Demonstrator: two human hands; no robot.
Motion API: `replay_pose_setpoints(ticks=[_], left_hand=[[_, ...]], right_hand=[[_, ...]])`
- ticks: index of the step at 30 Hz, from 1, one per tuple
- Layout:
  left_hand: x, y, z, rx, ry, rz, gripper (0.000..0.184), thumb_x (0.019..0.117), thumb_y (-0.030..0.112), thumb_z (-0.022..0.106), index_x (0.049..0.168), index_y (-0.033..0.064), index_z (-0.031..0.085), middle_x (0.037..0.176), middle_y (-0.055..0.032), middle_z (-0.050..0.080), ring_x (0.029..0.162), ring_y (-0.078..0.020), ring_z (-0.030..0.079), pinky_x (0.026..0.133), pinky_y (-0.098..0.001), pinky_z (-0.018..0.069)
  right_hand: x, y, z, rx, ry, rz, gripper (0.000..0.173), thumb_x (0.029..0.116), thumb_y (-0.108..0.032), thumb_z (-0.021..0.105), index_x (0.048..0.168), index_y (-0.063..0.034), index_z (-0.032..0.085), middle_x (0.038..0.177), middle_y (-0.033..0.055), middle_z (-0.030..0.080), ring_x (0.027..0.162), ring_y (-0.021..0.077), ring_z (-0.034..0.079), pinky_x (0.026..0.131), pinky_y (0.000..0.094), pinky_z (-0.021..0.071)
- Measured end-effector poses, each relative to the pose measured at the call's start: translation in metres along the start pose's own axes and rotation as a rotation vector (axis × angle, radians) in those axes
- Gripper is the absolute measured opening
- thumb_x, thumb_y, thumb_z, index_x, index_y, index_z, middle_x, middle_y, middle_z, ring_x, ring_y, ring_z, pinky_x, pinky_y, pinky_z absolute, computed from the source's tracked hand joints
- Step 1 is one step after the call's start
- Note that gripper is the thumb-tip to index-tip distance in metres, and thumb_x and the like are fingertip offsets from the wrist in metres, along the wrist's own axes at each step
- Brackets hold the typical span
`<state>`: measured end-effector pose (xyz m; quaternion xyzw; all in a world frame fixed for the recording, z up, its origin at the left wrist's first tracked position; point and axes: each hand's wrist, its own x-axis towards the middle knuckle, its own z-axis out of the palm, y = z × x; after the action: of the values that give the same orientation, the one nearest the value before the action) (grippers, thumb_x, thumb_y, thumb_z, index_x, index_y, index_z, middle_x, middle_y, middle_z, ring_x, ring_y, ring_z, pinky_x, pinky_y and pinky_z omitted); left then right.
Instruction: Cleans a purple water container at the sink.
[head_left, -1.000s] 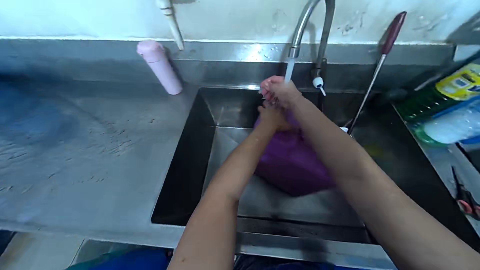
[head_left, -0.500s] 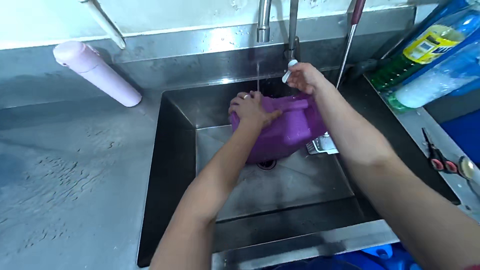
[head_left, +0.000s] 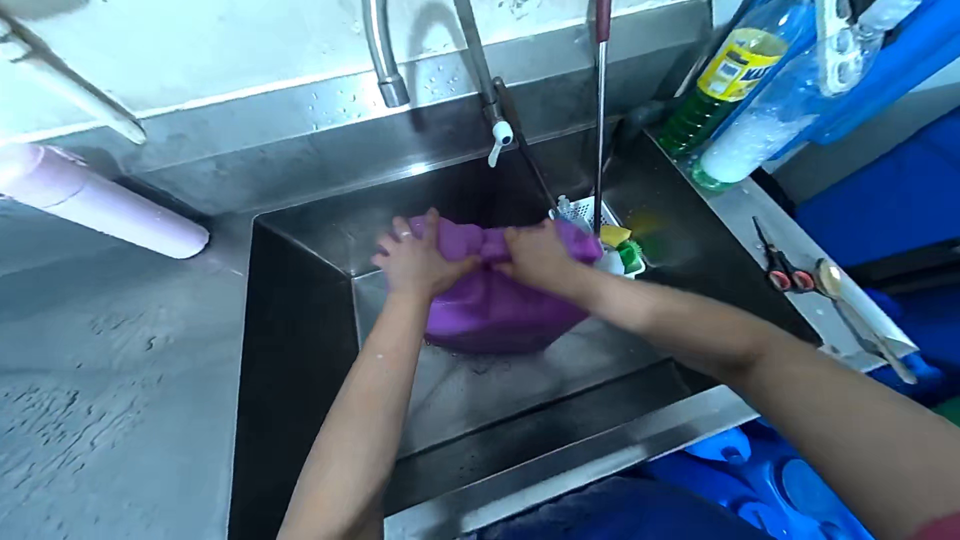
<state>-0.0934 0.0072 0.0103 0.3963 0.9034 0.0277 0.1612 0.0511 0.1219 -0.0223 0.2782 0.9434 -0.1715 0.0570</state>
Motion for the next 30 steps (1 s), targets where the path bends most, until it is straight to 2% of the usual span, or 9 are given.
replay_pose_setpoints(ticks=[5, 7, 10, 13, 18, 21, 23, 25, 30], left_hand=[[-0.067, -0.005, -0.008, -0.068, -0.065, -0.303, 0.092, 0.0986, 0.068, 0.049, 0.149, -0.0086, 0.036, 0.133, -0.0399, 0.055, 0.124, -0.0565, 0.057, 0.099, -0.0709, 0.0446], [-0.106, 0.017, -0.01, -0.022, -0.158, -0.124, 0.077, 0.1015, 0.057, 0.055, 0.133, -0.0135, 0.055, 0.125, -0.037, 0.062, 0.121, -0.0525, 0.06, 0.101, -0.0684, 0.0436], [-0.097, 0.055, 0.022, 0.014, 0.022, 0.344, 0.062, 0.0909, 0.046, 0.075, 0.126, -0.0037, 0.066, 0.13, -0.0327, 0.059, 0.125, -0.0511, 0.055, 0.098, -0.0689, 0.043], [-0.047, 0.069, 0.051, 0.075, 0.119, 0.493, 0.062, 0.0868, 0.044, 0.08, 0.124, -0.0032, 0.067, 0.127, -0.0301, 0.062, 0.127, -0.0512, 0.053, 0.095, -0.0673, 0.0444], [-0.027, 0.052, 0.054, 0.058, 0.006, 0.486, 0.061, 0.0915, 0.051, 0.072, 0.111, -0.007, 0.068, 0.115, -0.0289, 0.066, 0.118, -0.0505, 0.059, 0.093, -0.0674, 0.0473], [-0.032, 0.057, 0.061, -0.018, 0.016, 0.456, 0.064, 0.0949, 0.052, 0.064, 0.108, -0.0111, 0.067, 0.103, -0.0315, 0.068, 0.104, -0.0517, 0.066, 0.09, -0.0684, 0.0489], [-0.031, 0.071, 0.048, -0.089, -0.136, 0.332, 0.059, 0.1037, 0.045, 0.053, 0.116, -0.0116, 0.064, 0.108, -0.0333, 0.066, 0.109, -0.0505, 0.063, 0.096, -0.0676, 0.045], [-0.019, 0.087, 0.027, -0.176, -0.273, 0.194, 0.055, 0.1087, 0.041, 0.045, 0.123, -0.009, 0.062, 0.119, -0.0318, 0.063, 0.118, -0.0452, 0.06, 0.103, -0.0642, 0.0412], [0.057, 0.124, -0.017, -0.241, 0.085, -0.02, 0.062, 0.1083, 0.044, 0.047, 0.143, -0.0085, 0.048, 0.143, -0.036, 0.049, 0.131, -0.0514, 0.051, 0.108, -0.0675, 0.0397]], right_hand=[[-0.027, -0.014, 0.007, 0.075, -0.063, -0.016, 0.06, 0.1046, -0.05, 0.053, 0.131, 0.0038, 0.058, 0.115, 0.0245, 0.07, 0.114, 0.0408, 0.066, 0.106, 0.0636, 0.0398], [-0.03, -0.001, 0.007, 0.152, -0.008, -0.134, 0.056, 0.1038, -0.046, 0.057, 0.13, 0.004, 0.059, 0.121, 0.0251, 0.067, 0.12, 0.0414, 0.062, 0.107, 0.0634, 0.0382], [-0.064, 0.035, 0.007, 0.256, 0.169, -0.135, 0.047, 0.1022, -0.038, 0.061, 0.134, -0.0034, 0.063, 0.134, 0.0267, 0.061, 0.129, 0.0468, 0.054, 0.104, 0.0681, 0.0398], [-0.094, 0.078, 0.009, 0.272, 0.087, 0.129, 0.052, 0.1066, -0.045, 0.051, 0.128, 0.0021, 0.059, 0.11, 0.0283, 0.067, 0.105, 0.048, 0.067, 0.084, 0.0635, 0.0522], [-0.076, 0.127, 0.046, 0.329, 0.356, -0.408, 0.045, 0.0995, -0.037, 0.059, 0.09, 0.0065, 0.066, 0.075, 0.0201, 0.067, 0.073, 0.0381, 0.07, 0.064, 0.0539, 0.0542], [-0.056, 0.147, 0.021, 0.316, 0.194, -0.619, 0.039, 0.0977, -0.031, 0.065, 0.1, 0.0075, 0.068, 0.084, 0.0225, 0.07, 0.083, 0.0388, 0.071, 0.074, 0.0548, 0.0555], [-0.035, 0.171, -0.007, 0.411, -0.038, -0.501, 0.042, 0.0971, -0.022, 0.071, 0.127, 0.0073, 0.062, 0.113, 0.0268, 0.069, 0.107, 0.0409, 0.068, 0.095, 0.0585, 0.0515], [0.0, 0.227, 0.009, 0.52, 0.024, -0.271, 0.046, 0.0934, -0.012, 0.074, 0.133, 0.0068, 0.06, 0.125, 0.0281, 0.064, 0.116, 0.0419, 0.063, 0.103, 0.0575, 0.0484], [0.049, 0.328, 0.114, 0.317, -0.191, 0.414, 0.059, 0.0964, -0.008, 0.068, 0.147, 0.0098, 0.044, 0.155, 0.0356, 0.037, 0.143, 0.0534, 0.038, 0.114, 0.0671, 0.0342]])
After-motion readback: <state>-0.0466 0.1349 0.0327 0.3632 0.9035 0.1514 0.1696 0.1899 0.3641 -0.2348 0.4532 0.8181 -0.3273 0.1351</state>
